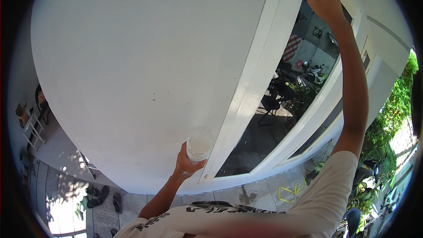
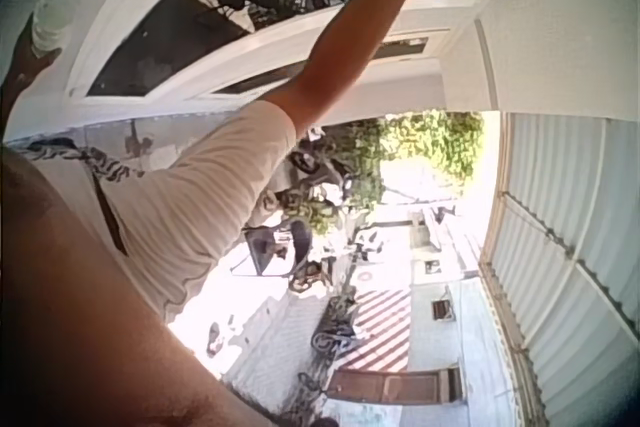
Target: The person paints a white door frame with white paint using a paint brush.
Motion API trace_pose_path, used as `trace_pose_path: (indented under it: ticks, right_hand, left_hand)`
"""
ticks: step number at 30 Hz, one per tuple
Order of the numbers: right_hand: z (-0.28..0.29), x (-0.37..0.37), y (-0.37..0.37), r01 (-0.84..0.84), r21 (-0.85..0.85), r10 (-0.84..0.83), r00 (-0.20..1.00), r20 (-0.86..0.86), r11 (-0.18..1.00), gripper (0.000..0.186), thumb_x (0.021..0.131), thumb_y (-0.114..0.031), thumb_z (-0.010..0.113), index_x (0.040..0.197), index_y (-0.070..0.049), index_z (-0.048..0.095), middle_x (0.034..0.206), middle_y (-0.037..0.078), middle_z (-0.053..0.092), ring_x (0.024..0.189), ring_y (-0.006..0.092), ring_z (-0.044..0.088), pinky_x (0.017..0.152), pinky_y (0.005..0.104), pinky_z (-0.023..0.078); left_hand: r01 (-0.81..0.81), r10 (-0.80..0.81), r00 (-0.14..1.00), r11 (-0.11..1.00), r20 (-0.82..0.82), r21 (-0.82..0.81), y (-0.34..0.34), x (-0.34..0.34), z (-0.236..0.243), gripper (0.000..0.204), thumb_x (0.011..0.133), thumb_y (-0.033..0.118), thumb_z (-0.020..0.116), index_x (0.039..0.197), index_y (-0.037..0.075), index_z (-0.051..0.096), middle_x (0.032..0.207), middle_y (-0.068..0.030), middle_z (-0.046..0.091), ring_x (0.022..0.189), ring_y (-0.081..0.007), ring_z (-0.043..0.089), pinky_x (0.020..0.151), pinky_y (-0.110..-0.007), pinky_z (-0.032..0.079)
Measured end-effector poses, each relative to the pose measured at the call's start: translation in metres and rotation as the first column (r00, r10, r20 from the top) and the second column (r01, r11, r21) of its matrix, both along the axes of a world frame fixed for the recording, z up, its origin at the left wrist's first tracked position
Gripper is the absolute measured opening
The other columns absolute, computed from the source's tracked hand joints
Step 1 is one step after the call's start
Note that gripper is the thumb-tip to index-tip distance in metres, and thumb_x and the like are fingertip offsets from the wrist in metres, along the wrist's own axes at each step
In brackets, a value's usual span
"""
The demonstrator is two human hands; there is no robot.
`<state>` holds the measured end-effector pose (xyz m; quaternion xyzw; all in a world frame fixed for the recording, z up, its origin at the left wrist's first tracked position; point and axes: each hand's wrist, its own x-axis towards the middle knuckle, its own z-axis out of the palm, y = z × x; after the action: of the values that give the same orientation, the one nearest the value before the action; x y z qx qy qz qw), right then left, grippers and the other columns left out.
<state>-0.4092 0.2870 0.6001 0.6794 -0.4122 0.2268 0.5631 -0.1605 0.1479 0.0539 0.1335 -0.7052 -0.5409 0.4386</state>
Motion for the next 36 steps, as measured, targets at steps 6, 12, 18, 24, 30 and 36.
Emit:
trace_pose_path:
  ticks: [6, 12, 18, 24, 30, 36]
  right_hand:
    - [-0.044, 0.001, 0.012, 0.059, 0.272, -0.077, 0.995, 0.059, 0.961, 0.012, 0.093, -0.019, 0.076, 0.098, -0.008, 0.076, 0.09, 0.008, 0.075, 0.081, 0.0217, 0.072, 0.076, 0.0298, 0.057]
    - [0.068, -0.001, 0.01, -0.033, 0.075, 0.009, 0.952, 0.305, 0.997, 0.013, 0.093, -0.009, 0.074, 0.091, 0.004, 0.073, 0.078, 0.011, 0.072, 0.068, 0.0123, 0.066, 0.063, 0.0275, 0.052]
    - [0.049, 0.009, 0.004, -0.014, -0.202, 0.024, 0.999, 0.047, 0.979, 0.013, 0.093, -0.01, 0.075, 0.092, 0.003, 0.073, 0.08, 0.012, 0.074, 0.07, 0.0144, 0.068, 0.065, 0.0286, 0.053]
    - [-0.051, -0.015, 0.003, -0.013, 0.143, 0.005, 0.998, 0.055, 0.99, 0.012, 0.093, -0.02, 0.076, 0.1, -0.01, 0.077, 0.093, 0.006, 0.075, 0.083, 0.0166, 0.07, 0.078, 0.0293, 0.055]
    - [-0.001, -0.005, 0.011, 0.053, 0.191, -0.118, 0.931, 0.345, 0.98, 0.013, 0.093, -0.015, 0.076, 0.097, -0.003, 0.074, 0.087, 0.009, 0.074, 0.077, 0.0151, 0.068, 0.072, 0.0278, 0.053]
    - [0.033, -0.001, 0.006, -0.049, -0.127, 0.06, 0.994, 0.087, 0.991, 0.01, 0.092, -0.007, 0.076, 0.093, 0.002, 0.072, 0.076, 0.01, 0.071, 0.067, 0.0127, 0.065, 0.063, 0.0271, 0.052]
  left_hand:
    - [0.043, -0.042, 0.998, 0.999, -0.035, 0.026, -0.003, 0.006, -0.001, 0.083, 0.073, 0.018, 0.089, 0.139, 0.0, 0.042, 0.125, -0.0145, 0.063, 0.114, -0.0233, 0.063, 0.1, -0.039, 0.051]
    - [0.033, -0.033, 0.999, 0.999, -0.011, 0.002, -0.006, 0.001, -0.001, 0.082, 0.073, 0.017, 0.088, 0.139, 0.0, 0.043, 0.125, -0.0142, 0.063, 0.114, -0.0231, 0.063, 0.099, -0.039, 0.051]
    - [0.024, -0.024, 0.999, 1.0, 0.033, 0.005, -0.005, 0.004, 0.0, 0.082, 0.072, 0.017, 0.088, 0.139, 0.0, 0.043, 0.125, -0.0138, 0.063, 0.114, -0.0229, 0.063, 0.099, -0.039, 0.051]
    - [0.006, -0.006, 1.0, 1.0, 0.026, 0.001, -0.005, 0.009, -0.002, 0.082, 0.072, 0.017, 0.088, 0.138, 0.0, 0.043, 0.125, -0.0133, 0.063, 0.113, -0.0224, 0.063, 0.099, -0.039, 0.051]
    - [0.032, -0.032, 0.999, 0.999, 0.012, 0.014, -0.008, 0.008, -0.001, 0.082, 0.071, 0.017, 0.089, 0.137, 0.0, 0.043, 0.124, -0.013, 0.063, 0.113, -0.0223, 0.063, 0.099, -0.039, 0.051]
    - [0.053, -0.053, 0.999, 0.998, 0.008, 0.032, -0.003, 0.003, 0.0, 0.082, 0.071, 0.017, 0.089, 0.138, 0.001, 0.043, 0.125, -0.0127, 0.063, 0.113, -0.0224, 0.063, 0.099, -0.039, 0.051]
